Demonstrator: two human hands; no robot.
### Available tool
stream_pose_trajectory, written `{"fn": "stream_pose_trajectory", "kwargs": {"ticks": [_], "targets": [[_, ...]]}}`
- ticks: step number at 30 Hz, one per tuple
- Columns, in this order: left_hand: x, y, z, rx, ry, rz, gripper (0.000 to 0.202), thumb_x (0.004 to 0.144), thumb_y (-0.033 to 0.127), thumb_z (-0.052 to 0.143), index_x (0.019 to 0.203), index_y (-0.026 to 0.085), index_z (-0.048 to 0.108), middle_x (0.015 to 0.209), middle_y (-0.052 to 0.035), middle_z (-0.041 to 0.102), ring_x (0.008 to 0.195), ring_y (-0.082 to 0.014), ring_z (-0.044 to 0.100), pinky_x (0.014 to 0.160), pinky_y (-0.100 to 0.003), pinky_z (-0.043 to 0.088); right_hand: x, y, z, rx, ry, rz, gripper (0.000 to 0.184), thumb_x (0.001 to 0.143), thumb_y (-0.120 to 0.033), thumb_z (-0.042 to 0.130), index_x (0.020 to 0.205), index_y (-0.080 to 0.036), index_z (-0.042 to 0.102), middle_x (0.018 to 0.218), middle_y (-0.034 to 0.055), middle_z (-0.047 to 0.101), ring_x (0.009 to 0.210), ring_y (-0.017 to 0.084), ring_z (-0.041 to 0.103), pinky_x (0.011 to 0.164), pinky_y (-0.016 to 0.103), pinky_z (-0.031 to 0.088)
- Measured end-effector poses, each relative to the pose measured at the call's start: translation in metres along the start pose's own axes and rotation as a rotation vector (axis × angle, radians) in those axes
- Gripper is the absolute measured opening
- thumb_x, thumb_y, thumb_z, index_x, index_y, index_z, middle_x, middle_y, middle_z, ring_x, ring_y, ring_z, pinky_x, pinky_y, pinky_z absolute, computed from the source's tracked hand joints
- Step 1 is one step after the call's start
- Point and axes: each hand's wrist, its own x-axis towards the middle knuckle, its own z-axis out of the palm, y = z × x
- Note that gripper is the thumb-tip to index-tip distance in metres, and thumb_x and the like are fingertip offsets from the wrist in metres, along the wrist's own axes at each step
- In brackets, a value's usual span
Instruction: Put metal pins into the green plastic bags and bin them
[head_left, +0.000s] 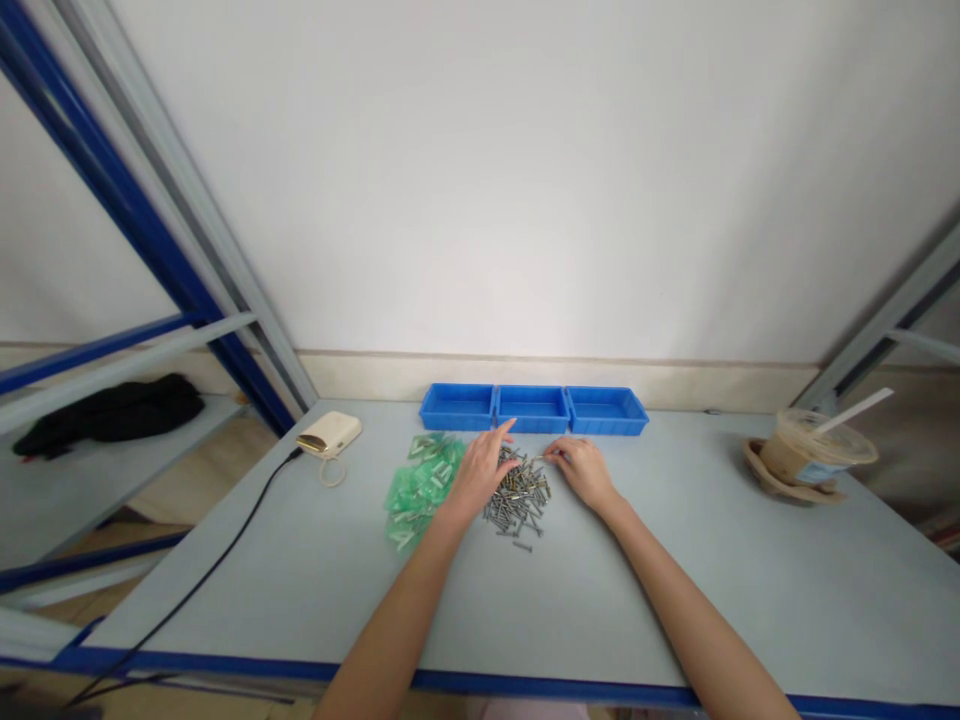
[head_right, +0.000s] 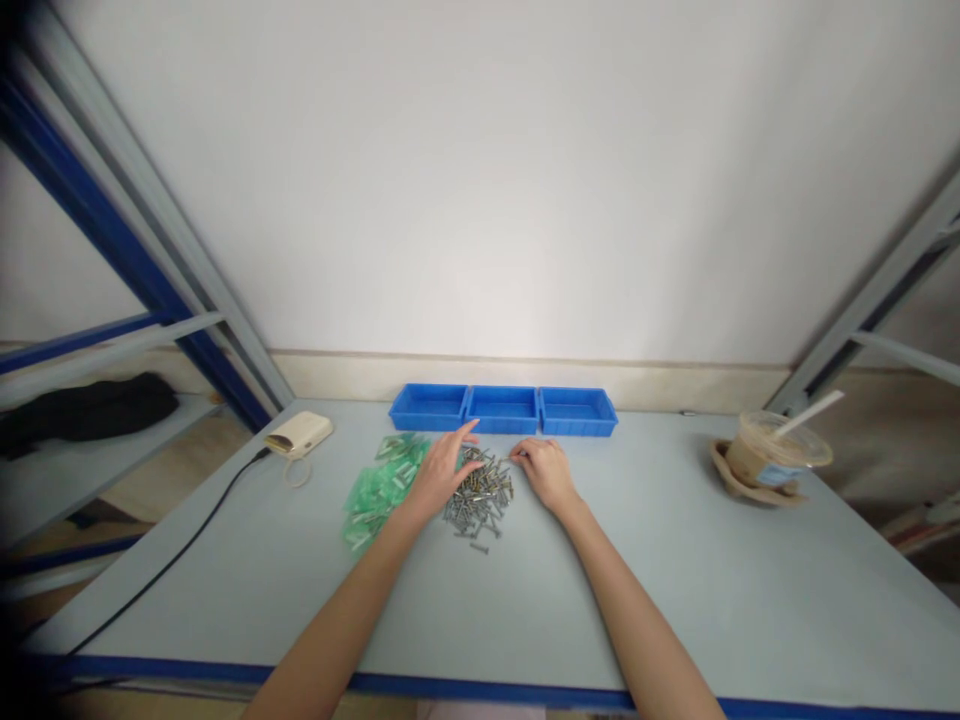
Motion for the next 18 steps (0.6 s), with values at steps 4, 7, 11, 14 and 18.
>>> {"fn": "stream_pose_trajectory", "kwargs": {"ticks": [4,7,11,14,18], "targets": [[-0.001,0.011,0.0,0.134,-0.127,0.155,0.025,0.088,0.024,0.046,0.111,0.02,0.051,0.096,-0.0044,0.06,0.093,-0.0181,0.052,0.082,-0.033,0.039,0.0,-0.011,0.004,0.262,0.009,0.05,0.014,0.083,-0.025,0.048,0.083,-0.019,0.061,0.078,0.002,0.066,0.072,0.015,0.059,0.069,0.026,0.042],[-0.001,0.014,0.004,0.179,-0.178,0.206,0.022,0.091,0.022,0.037,0.089,0.017,0.059,0.085,-0.004,0.06,0.085,-0.0174,0.052,0.076,-0.032,0.039,-0.002,-0.017,0.009,0.437,-0.016,0.074,0.016,0.082,-0.025,0.049,0.095,-0.018,0.055,0.07,-0.0005,0.065,0.066,0.014,0.059,0.066,0.025,0.043],[-0.001,0.01,0.007,0.156,-0.133,0.148,0.025,0.091,0.023,0.037,0.082,0.016,0.059,0.08,-0.003,0.059,0.081,-0.0167,0.051,0.075,-0.031,0.039,-0.003,-0.018,0.01,0.543,-0.012,0.073,0.017,0.081,-0.03,0.052,0.093,-0.018,0.055,0.071,-0.0003,0.065,0.067,0.014,0.06,0.067,0.026,0.045],[-0.001,0.007,0.008,0.141,-0.111,0.113,0.026,0.091,0.023,0.037,0.08,0.016,0.059,0.079,-0.0031,0.06,0.08,-0.0165,0.05,0.075,-0.031,0.039,-0.003,-0.018,0.006,0.487,-0.02,0.031,0.015,0.079,-0.032,0.056,0.082,-0.019,0.062,0.077,0.0012,0.066,0.071,0.015,0.06,0.07,0.026,0.044],[-0.001,0.005,0.009,0.092,-0.111,0.086,0.019,0.089,0.025,0.043,0.084,0.016,0.059,0.08,-0.0025,0.06,0.081,-0.0165,0.051,0.075,-0.03,0.039,-0.003,-0.021,0.002,0.332,-0.02,0.075,0.017,0.08,-0.03,0.053,0.076,-0.02,0.066,0.074,0.0007,0.067,0.069,0.015,0.06,0.069,0.026,0.042]]}}
